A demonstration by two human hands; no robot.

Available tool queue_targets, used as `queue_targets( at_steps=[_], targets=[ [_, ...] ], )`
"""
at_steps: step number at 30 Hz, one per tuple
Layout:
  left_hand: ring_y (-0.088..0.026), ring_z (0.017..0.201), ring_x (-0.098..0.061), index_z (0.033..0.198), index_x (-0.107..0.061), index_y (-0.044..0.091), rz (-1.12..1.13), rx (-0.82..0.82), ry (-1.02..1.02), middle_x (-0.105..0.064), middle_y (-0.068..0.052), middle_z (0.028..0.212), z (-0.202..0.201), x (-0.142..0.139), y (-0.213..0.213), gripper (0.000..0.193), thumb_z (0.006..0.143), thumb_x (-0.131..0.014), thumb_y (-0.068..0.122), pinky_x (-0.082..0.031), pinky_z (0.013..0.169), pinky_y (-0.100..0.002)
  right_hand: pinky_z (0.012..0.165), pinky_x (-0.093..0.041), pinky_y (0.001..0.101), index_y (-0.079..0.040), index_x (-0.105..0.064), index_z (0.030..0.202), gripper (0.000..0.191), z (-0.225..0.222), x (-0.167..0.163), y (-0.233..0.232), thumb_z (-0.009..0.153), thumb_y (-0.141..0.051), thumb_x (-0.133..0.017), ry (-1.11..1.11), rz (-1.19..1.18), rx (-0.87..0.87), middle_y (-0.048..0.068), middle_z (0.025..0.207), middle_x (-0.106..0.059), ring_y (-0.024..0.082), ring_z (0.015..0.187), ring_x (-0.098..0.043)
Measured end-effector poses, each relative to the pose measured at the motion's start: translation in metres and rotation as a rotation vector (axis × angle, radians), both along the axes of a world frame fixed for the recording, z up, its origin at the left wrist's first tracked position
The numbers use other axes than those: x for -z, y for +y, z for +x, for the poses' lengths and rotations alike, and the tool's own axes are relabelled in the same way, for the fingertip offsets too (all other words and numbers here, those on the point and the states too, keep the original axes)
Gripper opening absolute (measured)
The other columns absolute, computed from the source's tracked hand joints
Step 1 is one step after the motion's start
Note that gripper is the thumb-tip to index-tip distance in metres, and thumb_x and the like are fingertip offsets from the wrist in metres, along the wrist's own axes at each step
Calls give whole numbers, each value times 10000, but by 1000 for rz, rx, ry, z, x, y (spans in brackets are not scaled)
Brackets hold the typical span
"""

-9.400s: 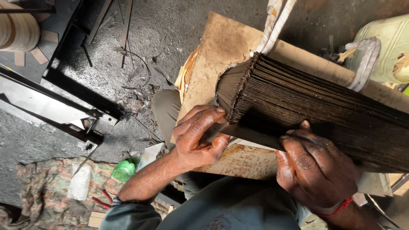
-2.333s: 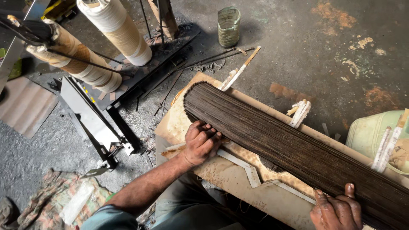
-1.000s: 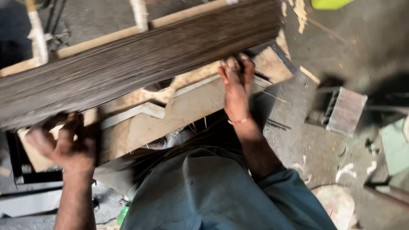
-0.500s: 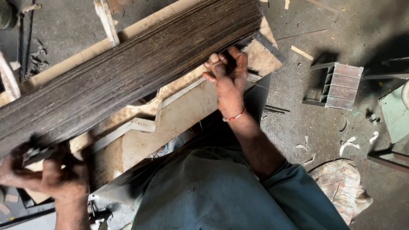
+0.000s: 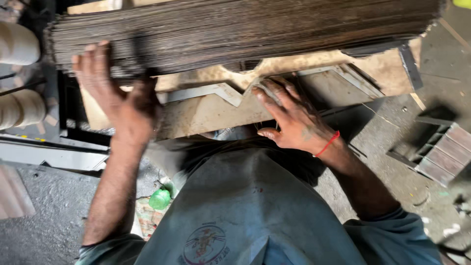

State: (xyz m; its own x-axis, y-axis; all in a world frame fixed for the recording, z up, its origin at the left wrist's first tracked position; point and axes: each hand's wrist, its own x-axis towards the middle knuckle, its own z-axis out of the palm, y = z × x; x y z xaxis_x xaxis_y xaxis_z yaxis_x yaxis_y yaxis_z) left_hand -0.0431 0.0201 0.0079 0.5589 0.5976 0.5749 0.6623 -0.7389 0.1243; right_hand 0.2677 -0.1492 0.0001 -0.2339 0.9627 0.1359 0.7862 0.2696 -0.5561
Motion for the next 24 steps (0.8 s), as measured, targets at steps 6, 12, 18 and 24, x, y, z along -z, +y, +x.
queue_targets(
  at_steps=[6, 12, 18, 24],
  targets=[
    [-355, 1389, -479, 1407, -532, 119, -814, 298, -96, -492, -168, 1466, 47, -25, -78, 729, 728, -775, 227, -393, 1165, -532, 1090, -431, 525, -166, -645, 1346, 648, 1, 12, 14, 732, -300, -803, -273, -131, -112, 149, 1457, -527, 417, 1362, -453],
    [-301, 991, -660, 1411, -620, 147, -587, 315, 675, -683, -103, 1151, 46, -18, -57, 723, 735, -806, 323, -540, 836, -494, 838, -612, 396, -147, -730, 1331, 388, 44, -3, -8, 973, -295, -717, -302, -104, -71, 94, 1231, -694, 235, 986, -680],
    [-331, 938, -673, 1218, -712, 98, -413, 310, 442, -678, -101, 983, 58, -49, -21, 531, 691, -765, 131, -553, 800, -466, 744, -606, 324, -10, -744, 1043, 89, 127, -32, -55, 956, -23, -729, 14, 131, 325, 103, 1024, -740, 223, 855, -734],
    [-365, 927, -653, 1196, -704, 17, -367, 470, 285, -676, -157, 1027, 159, -45, -52, 512, 708, -785, 148, -539, 779, -483, 752, -606, 285, -20, -733, 1054, 160, 127, 3, -71, 950, -42, -853, 328, 381, 516, 90, 1014, -751, 184, 832, -748]
  ],
)
